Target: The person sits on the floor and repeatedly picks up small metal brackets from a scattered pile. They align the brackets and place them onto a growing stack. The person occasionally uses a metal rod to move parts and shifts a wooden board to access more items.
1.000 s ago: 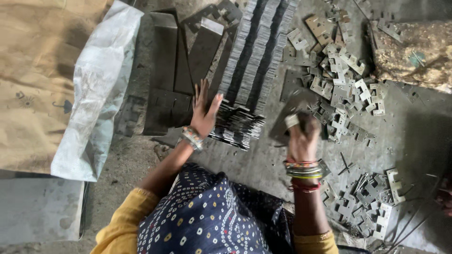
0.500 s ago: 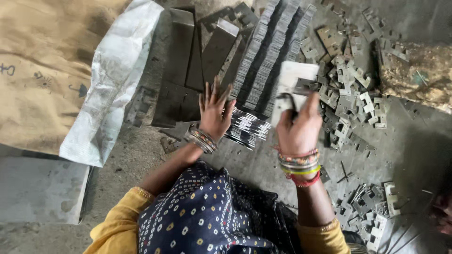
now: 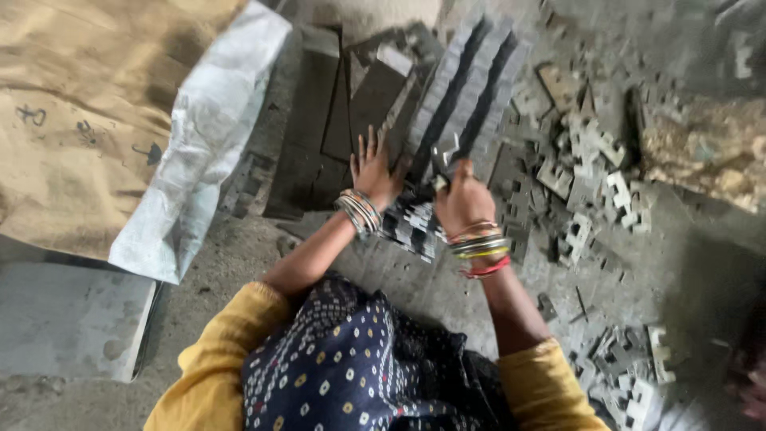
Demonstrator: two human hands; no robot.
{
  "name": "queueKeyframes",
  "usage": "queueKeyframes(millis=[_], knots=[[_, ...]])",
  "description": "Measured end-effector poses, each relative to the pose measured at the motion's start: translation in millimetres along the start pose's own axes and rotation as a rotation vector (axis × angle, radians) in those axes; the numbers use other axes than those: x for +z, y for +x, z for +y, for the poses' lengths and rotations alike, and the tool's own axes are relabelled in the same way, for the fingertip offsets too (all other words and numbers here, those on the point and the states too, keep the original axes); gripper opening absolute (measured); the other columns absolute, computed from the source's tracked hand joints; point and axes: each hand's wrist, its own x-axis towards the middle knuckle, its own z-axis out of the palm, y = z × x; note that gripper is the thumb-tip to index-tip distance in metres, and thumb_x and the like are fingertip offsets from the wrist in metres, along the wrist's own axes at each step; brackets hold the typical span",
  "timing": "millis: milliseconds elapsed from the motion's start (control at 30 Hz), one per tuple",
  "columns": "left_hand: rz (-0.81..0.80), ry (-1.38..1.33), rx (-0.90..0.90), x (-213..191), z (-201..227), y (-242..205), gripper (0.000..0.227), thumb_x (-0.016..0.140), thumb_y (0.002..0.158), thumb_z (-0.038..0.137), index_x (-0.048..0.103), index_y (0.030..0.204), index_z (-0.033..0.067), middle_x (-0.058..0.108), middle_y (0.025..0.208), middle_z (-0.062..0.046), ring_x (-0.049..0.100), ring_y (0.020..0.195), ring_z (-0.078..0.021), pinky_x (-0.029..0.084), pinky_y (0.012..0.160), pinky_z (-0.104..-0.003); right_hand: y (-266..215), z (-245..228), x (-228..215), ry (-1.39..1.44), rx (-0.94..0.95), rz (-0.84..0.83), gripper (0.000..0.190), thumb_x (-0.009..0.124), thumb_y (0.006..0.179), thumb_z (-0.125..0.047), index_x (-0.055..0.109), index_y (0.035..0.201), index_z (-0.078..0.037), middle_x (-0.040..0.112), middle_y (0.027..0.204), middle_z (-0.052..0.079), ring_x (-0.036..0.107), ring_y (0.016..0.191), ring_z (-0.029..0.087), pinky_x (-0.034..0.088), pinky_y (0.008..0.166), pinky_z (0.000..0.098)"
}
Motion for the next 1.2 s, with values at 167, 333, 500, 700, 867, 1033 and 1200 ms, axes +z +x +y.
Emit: queueKeyframes(millis=[167,333,500,700,867,1033,1200], knots=[[-0.063,-0.004,-0.034,-7,2,-16,0.073,0.045,0.104,0.052,0.023,0.163,0.0161,0.015,0.173,-0.014,0.009,0.159,-0.0402,0.008,0.123,-0.064,-12,25,7,0.262,-0.021,0.217,0.066,0.061,0.091,-0.012,0.035,0.146,0.014,0.070,0.081,0.022,0.071,0.068,0.040,0.058,0.061,0.0460],[0.015,0.006,0.043,-8,19,-18,0.079,0.049,0.102,0.051,0.019,0.164,0.0128,0.013,0.170,-0.018,0.010,0.156,-0.0430,0.009,0.123,-0.064,1,30,27,0.026,0.046,-0.046,0.068,0.063,0.093,-0.021,0.034,0.143,0.014,0.070,0.074,0.022,0.069,0.059,0.036,0.057,0.050,0.0453],[-0.015,-0.044,-0.013,-7,12,-16,0.072,0.049,0.104,0.047,0.021,0.164,0.0181,0.013,0.173,-0.016,0.008,0.159,-0.0416,0.007,0.123,-0.064,-2,16,14,0.175,0.034,-0.005,0.069,0.056,0.098,-0.018,0.026,0.150,0.015,0.071,0.076,0.019,0.070,0.056,0.030,0.059,0.048,0.0392],[0.003,0.032,-0.007,-6,9,-17,0.079,0.052,0.100,0.045,0.015,0.165,0.0176,0.013,0.172,-0.016,0.007,0.157,-0.0417,0.008,0.123,-0.062,-4,10,11,0.177,0.030,0.028,0.053,0.065,0.092,-0.016,0.045,0.134,0.009,0.071,0.077,0.020,0.070,0.061,0.033,0.058,0.052,0.0429],[-0.063,-0.077,-0.059,-5,-1,-32,0.080,0.053,0.100,0.041,0.013,0.166,0.0190,0.015,0.171,-0.015,0.008,0.158,-0.0408,0.007,0.124,-0.061,-12,29,23,0.232,-0.033,0.075,0.044,0.065,0.092,-0.013,0.052,0.130,0.006,0.071,0.074,0.018,0.068,0.058,0.029,0.058,0.053,0.0425],[0.023,-0.125,0.131,-22,-16,-35,0.101,0.064,0.092,0.055,0.011,0.165,0.0105,0.012,0.170,-0.019,0.007,0.158,-0.0403,0.009,0.125,-0.059,-29,11,9,0.367,0.057,0.156,0.036,0.062,0.096,-0.013,0.057,0.128,0.001,0.071,0.074,0.015,0.066,0.058,0.023,0.055,0.052,0.0415],[-0.110,-0.233,0.055,-12,-9,-35,0.101,0.054,0.096,0.067,0.012,0.166,0.0073,0.008,0.175,-0.018,0.001,0.161,-0.0379,0.004,0.126,-0.059,-32,25,18,0.282,0.098,0.016,0.038,0.068,0.093,-0.013,0.059,0.127,0.001,0.073,0.084,0.018,0.068,0.072,0.028,0.055,0.063,0.0405]])
